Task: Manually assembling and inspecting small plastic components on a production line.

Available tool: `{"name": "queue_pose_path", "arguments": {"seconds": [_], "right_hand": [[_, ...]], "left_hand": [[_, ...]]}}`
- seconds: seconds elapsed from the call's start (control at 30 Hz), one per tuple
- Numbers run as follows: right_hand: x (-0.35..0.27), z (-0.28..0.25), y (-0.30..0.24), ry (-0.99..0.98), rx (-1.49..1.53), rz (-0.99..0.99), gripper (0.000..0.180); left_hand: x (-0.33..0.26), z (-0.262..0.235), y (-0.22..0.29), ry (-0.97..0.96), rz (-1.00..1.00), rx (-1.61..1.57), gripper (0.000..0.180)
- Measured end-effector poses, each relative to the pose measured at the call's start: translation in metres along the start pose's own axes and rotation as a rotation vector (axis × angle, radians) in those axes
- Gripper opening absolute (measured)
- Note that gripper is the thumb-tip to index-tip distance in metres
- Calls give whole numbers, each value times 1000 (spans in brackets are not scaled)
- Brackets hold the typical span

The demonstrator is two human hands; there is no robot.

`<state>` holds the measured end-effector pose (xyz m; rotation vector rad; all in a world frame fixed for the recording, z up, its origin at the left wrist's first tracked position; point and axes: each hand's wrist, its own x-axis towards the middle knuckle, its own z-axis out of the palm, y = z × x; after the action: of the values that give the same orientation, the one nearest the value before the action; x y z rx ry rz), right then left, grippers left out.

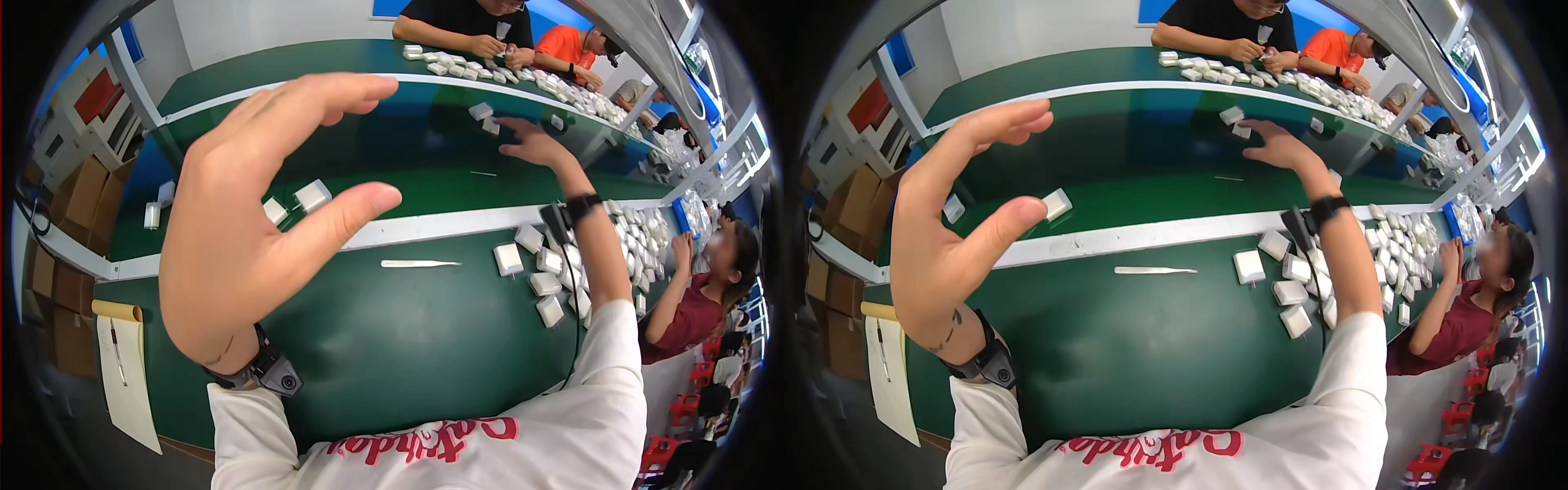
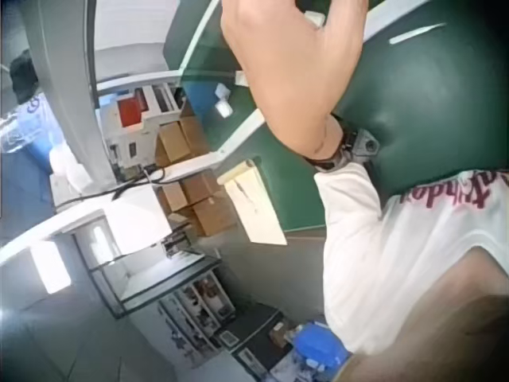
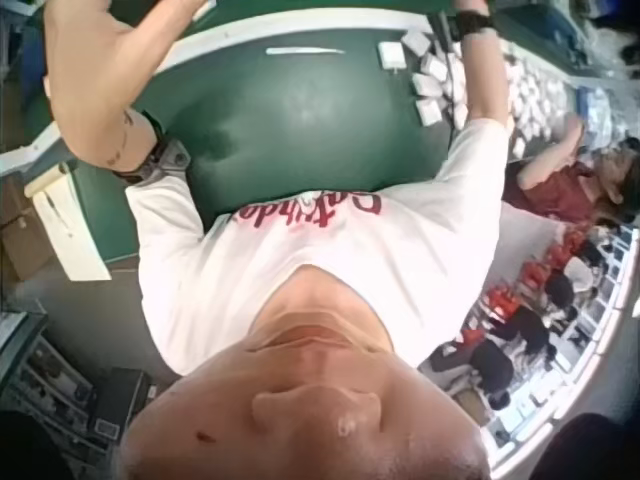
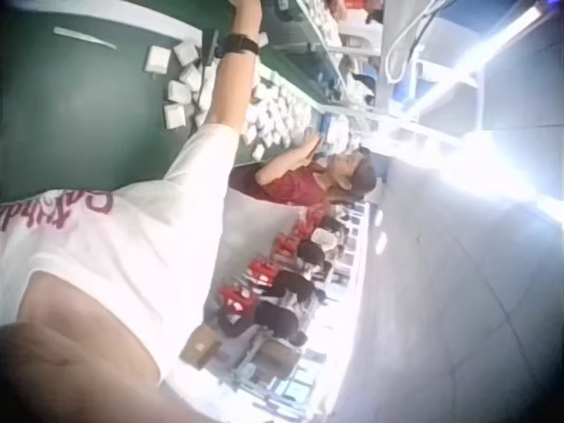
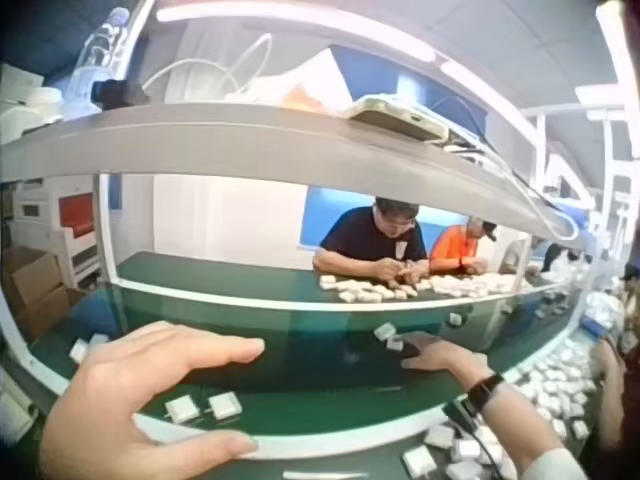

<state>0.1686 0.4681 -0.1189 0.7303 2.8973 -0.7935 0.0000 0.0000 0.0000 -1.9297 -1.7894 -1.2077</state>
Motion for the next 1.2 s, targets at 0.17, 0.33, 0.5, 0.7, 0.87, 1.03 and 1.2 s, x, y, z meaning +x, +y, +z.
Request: {"name": "queue_pose_path", "arguments": {"seconds": [0.17, 0.33, 0.5, 0.7, 0.87, 1.03, 1.2], "right_hand": [[82, 17, 18, 281, -389, 78, 84], [115, 34, 32, 303, -348, 77, 71], [107, 42, 21, 365, -283, 21, 50], [32, 33, -10, 416, -102, -264, 45], [-88, 0, -53, 67, -70, -58, 53], [-155, -15, -49, -237, -109, 146, 61], [-91, 0, -57, 34, -60, -10, 61]], "left_hand": [[2, 3, -2, 35, 19, -25, 51], [5, 2, 0, -2, -14, 18, 53], [4, 8, -3, -3, -5, 0, 53], [2, 5, -1, -6, 24, 6, 56], [0, 2, -3, 42, 69, 16, 57], [3, 5, -6, 24, 119, 13, 58], [3, 6, -4, 4, 108, 5, 58]]}}
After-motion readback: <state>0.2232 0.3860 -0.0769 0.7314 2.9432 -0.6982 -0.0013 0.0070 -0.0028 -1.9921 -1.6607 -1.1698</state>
